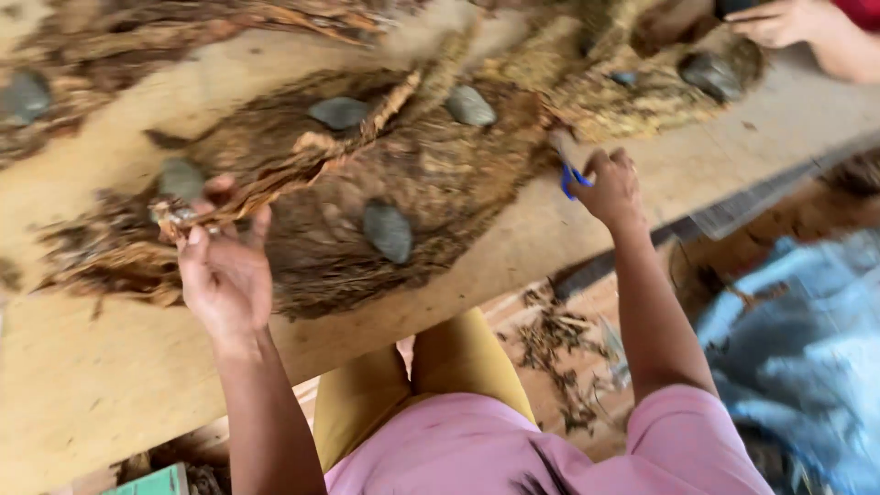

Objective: The person arranges several smooth stones on a large piece of dried plant fiber laid out on a wooden table. They use their hands to position the stones and occasionally use blue scissors to trim the edges of the fiber material.

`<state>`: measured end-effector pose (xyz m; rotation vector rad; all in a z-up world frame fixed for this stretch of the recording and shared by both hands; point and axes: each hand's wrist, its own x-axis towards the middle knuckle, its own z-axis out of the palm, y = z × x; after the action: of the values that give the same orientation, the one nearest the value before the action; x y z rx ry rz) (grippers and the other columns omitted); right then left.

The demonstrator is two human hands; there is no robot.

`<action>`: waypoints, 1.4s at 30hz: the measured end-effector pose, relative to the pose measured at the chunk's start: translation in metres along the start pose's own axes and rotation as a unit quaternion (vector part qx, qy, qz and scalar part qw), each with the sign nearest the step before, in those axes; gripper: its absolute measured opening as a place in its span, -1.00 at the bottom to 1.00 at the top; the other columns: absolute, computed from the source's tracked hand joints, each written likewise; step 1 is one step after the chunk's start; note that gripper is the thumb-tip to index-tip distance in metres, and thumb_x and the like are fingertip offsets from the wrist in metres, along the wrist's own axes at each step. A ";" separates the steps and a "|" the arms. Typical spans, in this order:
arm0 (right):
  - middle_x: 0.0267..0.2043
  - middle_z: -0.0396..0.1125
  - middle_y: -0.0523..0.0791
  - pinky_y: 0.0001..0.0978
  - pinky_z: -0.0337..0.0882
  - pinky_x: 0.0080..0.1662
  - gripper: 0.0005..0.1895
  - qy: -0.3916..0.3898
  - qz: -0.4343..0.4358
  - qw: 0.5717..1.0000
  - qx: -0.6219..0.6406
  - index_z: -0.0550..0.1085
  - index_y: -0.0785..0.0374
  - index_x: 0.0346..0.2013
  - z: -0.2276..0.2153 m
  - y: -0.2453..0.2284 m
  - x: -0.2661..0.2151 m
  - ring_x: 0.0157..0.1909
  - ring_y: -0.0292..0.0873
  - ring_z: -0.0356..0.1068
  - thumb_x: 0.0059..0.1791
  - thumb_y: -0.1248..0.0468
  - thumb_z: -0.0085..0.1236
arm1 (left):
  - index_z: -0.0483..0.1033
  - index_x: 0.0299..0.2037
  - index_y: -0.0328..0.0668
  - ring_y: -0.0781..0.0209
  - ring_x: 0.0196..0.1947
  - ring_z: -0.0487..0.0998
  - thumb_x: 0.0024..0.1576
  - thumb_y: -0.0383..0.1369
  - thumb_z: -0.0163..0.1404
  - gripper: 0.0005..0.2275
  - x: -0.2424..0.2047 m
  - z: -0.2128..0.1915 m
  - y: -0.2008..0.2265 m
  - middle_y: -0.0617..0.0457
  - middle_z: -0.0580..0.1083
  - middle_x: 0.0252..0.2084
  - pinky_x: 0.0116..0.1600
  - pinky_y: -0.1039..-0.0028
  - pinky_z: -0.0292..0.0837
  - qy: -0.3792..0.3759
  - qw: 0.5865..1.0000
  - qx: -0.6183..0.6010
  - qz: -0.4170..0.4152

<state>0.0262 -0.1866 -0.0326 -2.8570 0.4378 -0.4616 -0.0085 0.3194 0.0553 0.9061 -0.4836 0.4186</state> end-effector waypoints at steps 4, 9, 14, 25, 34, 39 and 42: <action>-0.12 0.28 0.10 -0.02 0.35 0.04 -0.64 -0.135 0.026 0.990 0.009 0.56 0.14 -0.27 0.042 0.020 0.020 -0.01 0.24 0.34 -0.22 0.00 0.24 | 0.37 -0.17 0.13 0.37 0.01 0.30 0.05 -0.23 -0.08 -0.84 -0.017 -0.047 0.015 0.33 0.33 -0.08 0.41 0.04 0.12 0.192 0.970 -0.106 -0.105; -0.30 0.37 -0.05 -0.14 0.38 -0.06 -0.64 -0.062 -0.056 0.995 -0.046 0.57 0.03 -0.17 0.025 -0.023 0.048 -0.07 0.03 0.36 -0.18 -0.02 0.26 | 0.40 -0.21 0.07 0.28 -0.04 0.27 0.05 -0.48 0.02 -0.82 -0.027 -0.075 0.000 0.27 0.32 -0.09 0.32 0.01 0.16 0.307 0.944 -0.067 -0.099; -0.08 0.25 -0.04 -0.12 0.30 0.06 -0.61 0.059 -0.341 0.925 0.154 0.43 0.11 -0.02 0.018 -0.189 0.045 0.04 0.10 0.28 -0.13 0.25 0.28 | 0.31 -0.06 -0.13 0.21 -0.13 0.39 0.07 -0.59 0.06 -0.71 -0.020 -0.105 -0.014 0.08 0.34 -0.04 0.12 0.01 0.48 0.336 0.940 -0.033 -0.056; -0.15 0.34 -0.12 -0.18 0.34 -0.03 -0.76 0.228 -0.440 0.858 0.134 0.57 0.06 -0.16 -0.007 -0.245 0.112 -0.10 0.04 0.35 -0.02 0.39 0.01 | 0.33 -0.17 -0.29 0.22 -0.37 0.49 0.06 -0.61 -0.08 -0.84 0.060 -0.060 0.043 0.06 0.35 -0.33 -0.04 0.15 0.66 0.335 0.936 -0.074 -0.079; 0.02 0.34 0.02 0.43 0.14 0.10 -0.55 -0.169 -0.346 0.922 0.039 0.49 0.07 0.00 -0.059 -0.230 0.008 0.10 0.29 0.26 -0.18 0.14 0.18 | 0.21 -0.06 -0.35 0.08 -0.23 0.48 0.11 -0.58 -0.18 -0.80 0.025 -0.076 0.004 -0.12 0.43 -0.14 0.01 -0.01 0.49 0.314 0.928 -0.098 -0.177; -0.24 0.31 0.03 -0.04 0.39 -0.07 -0.53 -0.069 -0.403 0.888 0.212 0.45 0.27 -0.04 -0.043 -0.304 0.007 -0.16 0.18 0.40 -0.08 0.02 0.25 | 0.18 -0.31 -0.23 0.17 -0.25 0.46 0.04 -0.61 -0.02 -0.80 0.025 -0.051 -0.006 -0.04 0.46 -0.16 -0.06 0.08 0.54 0.323 0.934 -0.099 -0.119; -0.04 0.25 0.04 0.10 0.21 0.11 -0.62 -0.072 -0.469 0.841 0.261 0.36 0.16 0.14 -0.045 -0.372 -0.004 0.08 0.16 0.24 0.08 0.09 -0.03 | 0.24 -0.28 -0.06 0.20 -0.21 0.51 0.00 -0.60 0.11 -0.72 0.025 -0.041 -0.016 0.01 0.49 -0.13 -0.11 0.31 0.60 0.336 0.939 -0.042 -0.068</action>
<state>0.1019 0.1543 0.1022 -2.3295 -1.0144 -0.4043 0.0298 0.3478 0.0376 0.6547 0.1877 0.5451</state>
